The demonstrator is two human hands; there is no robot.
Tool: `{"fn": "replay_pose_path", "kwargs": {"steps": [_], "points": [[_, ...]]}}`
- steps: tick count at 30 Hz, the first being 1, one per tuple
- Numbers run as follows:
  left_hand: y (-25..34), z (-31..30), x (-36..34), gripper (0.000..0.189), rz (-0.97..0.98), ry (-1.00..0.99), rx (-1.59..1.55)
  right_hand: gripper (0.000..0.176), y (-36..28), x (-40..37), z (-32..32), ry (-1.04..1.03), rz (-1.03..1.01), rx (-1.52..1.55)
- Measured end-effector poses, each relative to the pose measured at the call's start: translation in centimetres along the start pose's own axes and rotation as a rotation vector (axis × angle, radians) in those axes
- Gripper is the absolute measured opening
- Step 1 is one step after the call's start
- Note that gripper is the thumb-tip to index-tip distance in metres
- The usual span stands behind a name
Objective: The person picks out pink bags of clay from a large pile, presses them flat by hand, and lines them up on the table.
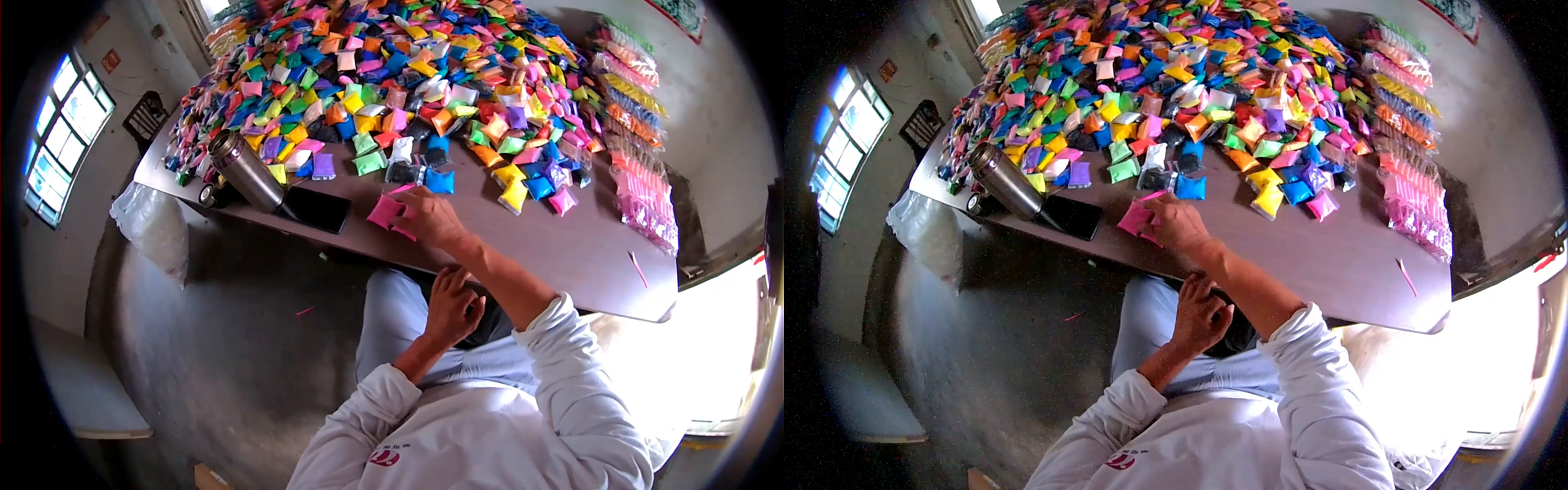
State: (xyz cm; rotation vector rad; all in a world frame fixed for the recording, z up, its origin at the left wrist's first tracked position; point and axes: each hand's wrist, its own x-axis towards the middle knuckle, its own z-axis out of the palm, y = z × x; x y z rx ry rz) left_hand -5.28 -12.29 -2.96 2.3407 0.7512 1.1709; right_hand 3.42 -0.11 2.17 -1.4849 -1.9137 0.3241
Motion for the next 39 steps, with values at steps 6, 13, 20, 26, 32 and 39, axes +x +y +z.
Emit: {"fn": "replay_pose_path", "kwargs": {"steps": [6,13,20,26,32,39], "points": [[-0.1,0.3,-0.1,0.011,-0.011,-0.015,0.012,0.044,0.6,1.2,1.5,-0.102,-0.078,-0.233],[0.1,0.4,0.1,0.015,-0.006,-0.056,0.053,0.044,1.9,2.1,0.6,-0.157,-0.174,-0.052],[0.1,0.7,-0.2,0.014,-0.017,-0.089,0.122,0.039,2.1,1.8,1.3,-0.073,-0.268,0.034],[-0.3,1.4,-0.6,0.013,-0.003,-0.087,0.159,0.022,3.0,0.0,-0.4,0.099,-0.166,0.020],[-0.7,1.9,-1.0,0.020,0.012,-0.071,0.216,0.013,7.0,0.0,-5.2,0.314,-0.201,-0.165],[-0.5,1.9,-0.8,0.018,0.003,-0.060,0.209,0.024,15.0,-1.6,-13.7,0.484,0.107,-0.666]]}}
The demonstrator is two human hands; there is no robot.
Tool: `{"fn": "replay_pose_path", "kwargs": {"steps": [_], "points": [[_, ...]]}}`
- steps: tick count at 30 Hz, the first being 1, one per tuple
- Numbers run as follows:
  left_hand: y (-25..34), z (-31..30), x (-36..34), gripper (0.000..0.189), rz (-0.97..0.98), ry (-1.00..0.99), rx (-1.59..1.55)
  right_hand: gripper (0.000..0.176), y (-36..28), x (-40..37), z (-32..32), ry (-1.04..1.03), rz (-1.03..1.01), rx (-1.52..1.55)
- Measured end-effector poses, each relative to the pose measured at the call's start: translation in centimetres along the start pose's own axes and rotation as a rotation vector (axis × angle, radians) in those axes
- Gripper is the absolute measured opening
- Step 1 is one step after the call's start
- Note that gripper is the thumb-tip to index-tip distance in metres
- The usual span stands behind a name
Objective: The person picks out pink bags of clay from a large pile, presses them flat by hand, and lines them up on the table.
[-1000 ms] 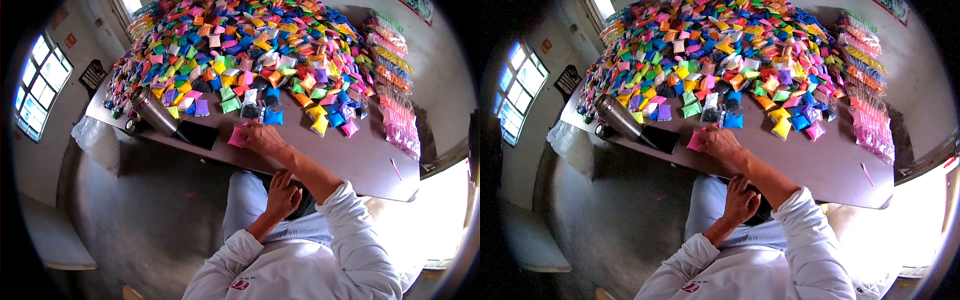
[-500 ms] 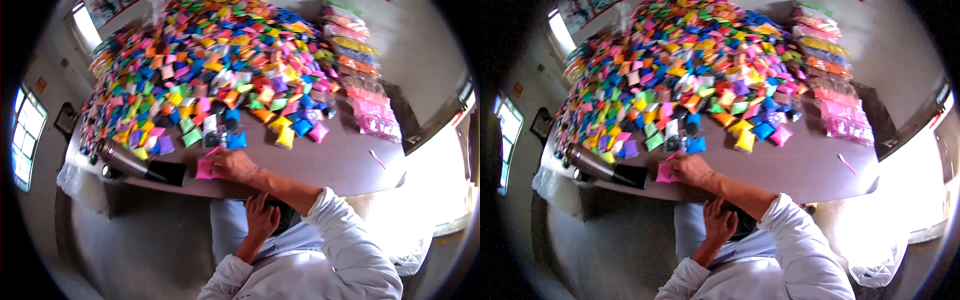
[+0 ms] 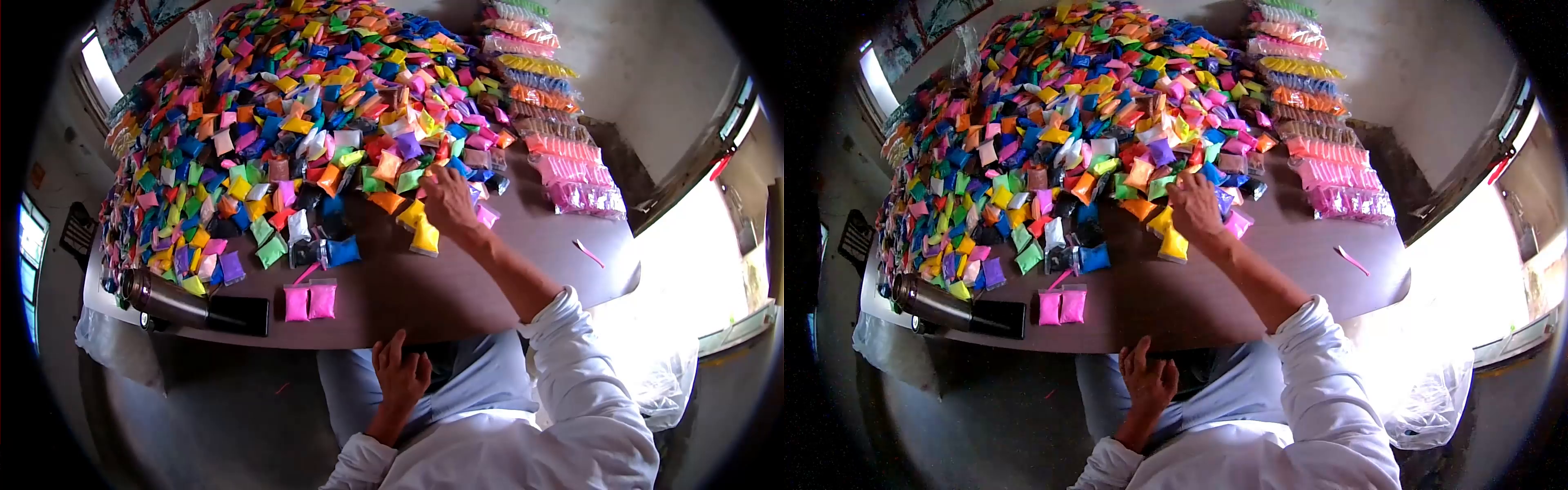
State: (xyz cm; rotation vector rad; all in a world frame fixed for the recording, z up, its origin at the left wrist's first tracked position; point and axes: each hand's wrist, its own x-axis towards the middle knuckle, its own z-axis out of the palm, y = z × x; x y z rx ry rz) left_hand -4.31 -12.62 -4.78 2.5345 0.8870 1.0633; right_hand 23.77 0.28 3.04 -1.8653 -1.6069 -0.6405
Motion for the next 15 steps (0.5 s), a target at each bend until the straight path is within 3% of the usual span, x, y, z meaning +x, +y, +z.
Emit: {"fn": "replay_pose_path", "kwargs": {"steps": [5,9,11,13,15], "points": [[0.0,0.2,0.0,0.021,0.027,0.040,0.002,0.021,3.5,-0.1,-0.9,-0.070,0.040,0.009],[-0.1,-0.1,-0.1,0.022,0.026,0.018,0.012,0.015,4.2,-0.2,-1.8,0.094,-0.021,0.201],[0.1,-0.3,0.2,0.024,0.011,0.025,-0.020,0.012,3.4,-0.8,-3.1,-0.158,0.433,0.656],[0.6,-0.8,0.8,0.025,0.005,0.034,-0.033,0.025,2.4,-1.9,-4.6,-0.277,0.531,1.007],[1.1,-1.2,0.9,0.027,-0.010,0.029,-0.042,0.026,0.9,-3.3,-6.3,-0.322,0.602,1.210]]}}
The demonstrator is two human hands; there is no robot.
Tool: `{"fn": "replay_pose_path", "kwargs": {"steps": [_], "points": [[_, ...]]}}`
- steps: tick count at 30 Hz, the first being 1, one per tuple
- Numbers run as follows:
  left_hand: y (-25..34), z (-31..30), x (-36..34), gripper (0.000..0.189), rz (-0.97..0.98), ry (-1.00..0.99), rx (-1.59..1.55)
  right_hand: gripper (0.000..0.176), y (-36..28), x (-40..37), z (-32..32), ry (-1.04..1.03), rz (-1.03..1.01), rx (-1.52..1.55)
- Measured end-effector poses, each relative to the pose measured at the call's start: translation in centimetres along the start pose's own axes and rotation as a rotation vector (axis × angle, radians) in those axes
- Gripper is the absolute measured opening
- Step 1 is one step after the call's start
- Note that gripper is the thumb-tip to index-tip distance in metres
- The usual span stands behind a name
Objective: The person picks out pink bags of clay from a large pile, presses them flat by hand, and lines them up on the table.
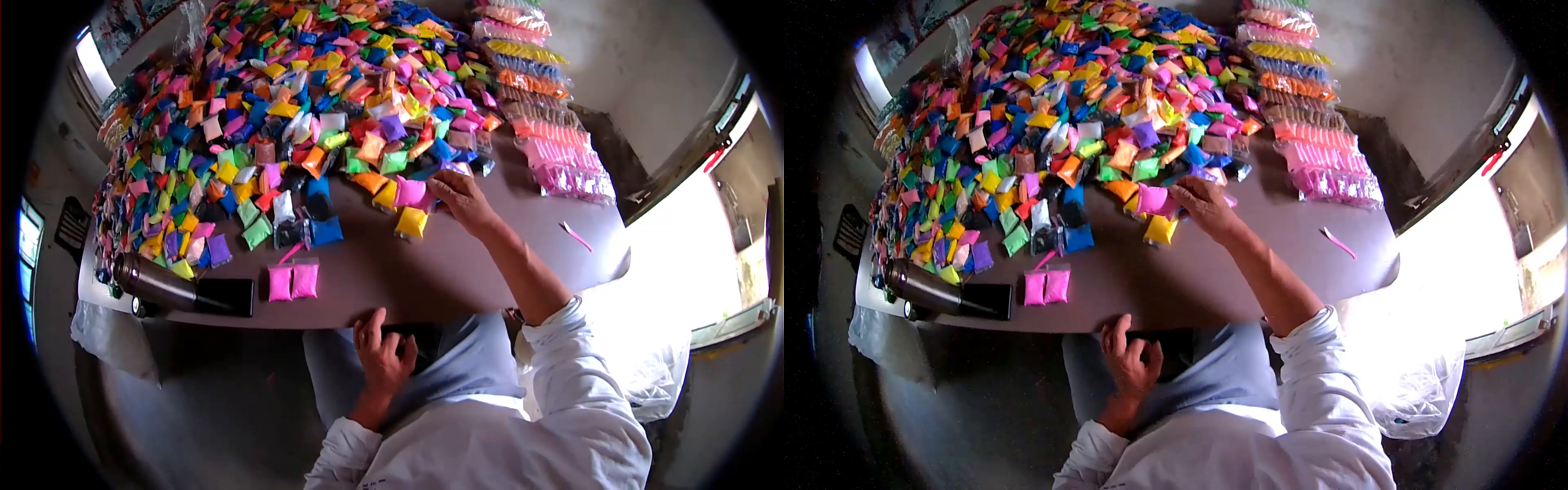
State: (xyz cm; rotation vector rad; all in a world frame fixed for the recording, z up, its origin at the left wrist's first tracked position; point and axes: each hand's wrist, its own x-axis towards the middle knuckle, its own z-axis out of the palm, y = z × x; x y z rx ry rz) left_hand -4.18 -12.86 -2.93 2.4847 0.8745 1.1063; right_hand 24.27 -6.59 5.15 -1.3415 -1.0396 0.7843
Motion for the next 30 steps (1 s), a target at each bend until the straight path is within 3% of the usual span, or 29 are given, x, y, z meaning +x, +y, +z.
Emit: {"fn": "replay_pose_path", "kwargs": {"steps": [3,8,16,18,19,20,22,26,30], "points": [[-0.1,-0.3,0.2,0.029,0.022,0.001,-0.048,0.024,-0.9,-4.0,0.7,-0.183,0.130,0.208],[-0.4,-0.5,-0.2,0.028,-0.009,-0.034,-0.082,0.022,-0.5,-11.1,3.0,-0.218,0.142,0.220],[0.2,-0.8,-1.9,0.032,-0.105,-0.057,-0.338,0.020,3.2,-22.6,7.6,0.086,0.341,0.505],[0.7,-0.2,-3.0,0.036,-0.361,-0.083,-0.747,0.018,4.4,-24.1,7.9,0.188,0.358,0.549],[1.2,-1.5,-2.9,0.044,-0.534,-0.385,-0.779,0.018,4.8,-24.6,8.2,0.230,0.387,0.592],[1.1,-0.9,-3.9,0.048,-0.671,-0.441,-0.900,0.018,5.1,-25.1,8.6,0.235,0.391,0.594],[2.2,1.8,-6.9,0.050,-1.077,-0.310,-1.290,0.018,5.1,-25.6,9.3,0.228,0.372,0.742],[0.9,2.6,-9.7,0.049,-1.064,-0.378,-1.235,0.017,6.0,-26.6,9.9,0.195,0.370,0.676],[-0.3,1.9,-10.0,0.050,-0.866,-0.325,-1.051,0.017,6.3,-27.1,10.7,0.210,0.340,0.677]]}}
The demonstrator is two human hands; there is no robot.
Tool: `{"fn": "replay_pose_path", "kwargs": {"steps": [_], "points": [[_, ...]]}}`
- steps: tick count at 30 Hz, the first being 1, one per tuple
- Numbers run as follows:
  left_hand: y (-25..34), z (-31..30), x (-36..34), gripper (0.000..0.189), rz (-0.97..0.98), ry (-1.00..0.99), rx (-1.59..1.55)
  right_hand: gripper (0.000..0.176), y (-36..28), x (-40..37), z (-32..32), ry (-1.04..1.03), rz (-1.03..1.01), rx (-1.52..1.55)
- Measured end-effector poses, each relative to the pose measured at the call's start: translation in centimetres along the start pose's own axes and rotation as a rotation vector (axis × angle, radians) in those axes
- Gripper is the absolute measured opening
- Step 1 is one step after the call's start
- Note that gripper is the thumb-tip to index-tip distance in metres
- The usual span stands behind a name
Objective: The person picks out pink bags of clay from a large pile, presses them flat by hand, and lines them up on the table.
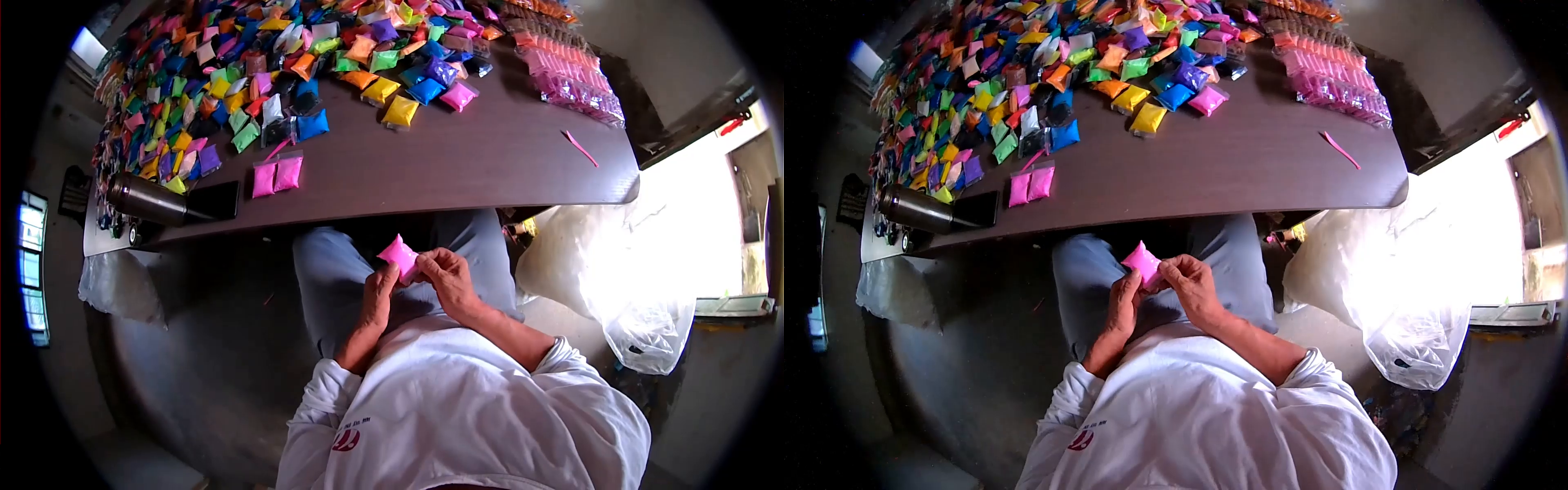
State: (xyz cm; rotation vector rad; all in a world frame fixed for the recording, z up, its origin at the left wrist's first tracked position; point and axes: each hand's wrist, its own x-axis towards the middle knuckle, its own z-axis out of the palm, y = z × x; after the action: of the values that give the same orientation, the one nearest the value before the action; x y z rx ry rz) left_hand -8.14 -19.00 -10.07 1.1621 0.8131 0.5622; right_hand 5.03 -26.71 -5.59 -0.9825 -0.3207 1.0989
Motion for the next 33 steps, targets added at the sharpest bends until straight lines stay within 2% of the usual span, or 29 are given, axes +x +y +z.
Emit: {"fn": "replay_pose_path", "kwargs": {"steps": [2,9,12,16,18,26,31,33], "points": [[1.7,0.2,-0.7,0.049,-0.006,-0.030,0.077,0.016,0.1,-0.1,0.0,-0.009,-0.021,0.009],[2.1,0.9,-1.1,0.039,0.049,-0.039,0.134,0.015,0.6,-0.2,-0.3,-0.022,-0.017,-0.053],[3.4,1.2,-1.4,0.037,0.023,-0.108,0.150,0.016,0.7,0.5,-1.2,-0.041,0.027,-0.080],[3.8,1.6,-1.5,0.042,0.019,-0.205,0.122,0.029,-1.9,0.6,0.5,-0.023,0.086,-0.148],[4.0,1.9,-1.7,0.041,0.000,-0.156,0.180,0.031,-1.7,0.8,0.0,-0.196,0.149,-0.228],[3.6,2.2,-1.4,0.038,-0.001,-0.212,0.227,0.027,-0.9,1.0,-0.9,-0.190,0.131,-0.107],[2.1,1.8,-1.3,0.038,-0.006,-0.211,0.152,0.029,-2.3,1.6,-0.5,-0.212,0.211,-0.249],[1.8,1.5,-1.3,0.040,-0.014,-0.240,0.230,0.030,-1.8,1.6,-0.7,-0.233,0.196,-0.308]]}}
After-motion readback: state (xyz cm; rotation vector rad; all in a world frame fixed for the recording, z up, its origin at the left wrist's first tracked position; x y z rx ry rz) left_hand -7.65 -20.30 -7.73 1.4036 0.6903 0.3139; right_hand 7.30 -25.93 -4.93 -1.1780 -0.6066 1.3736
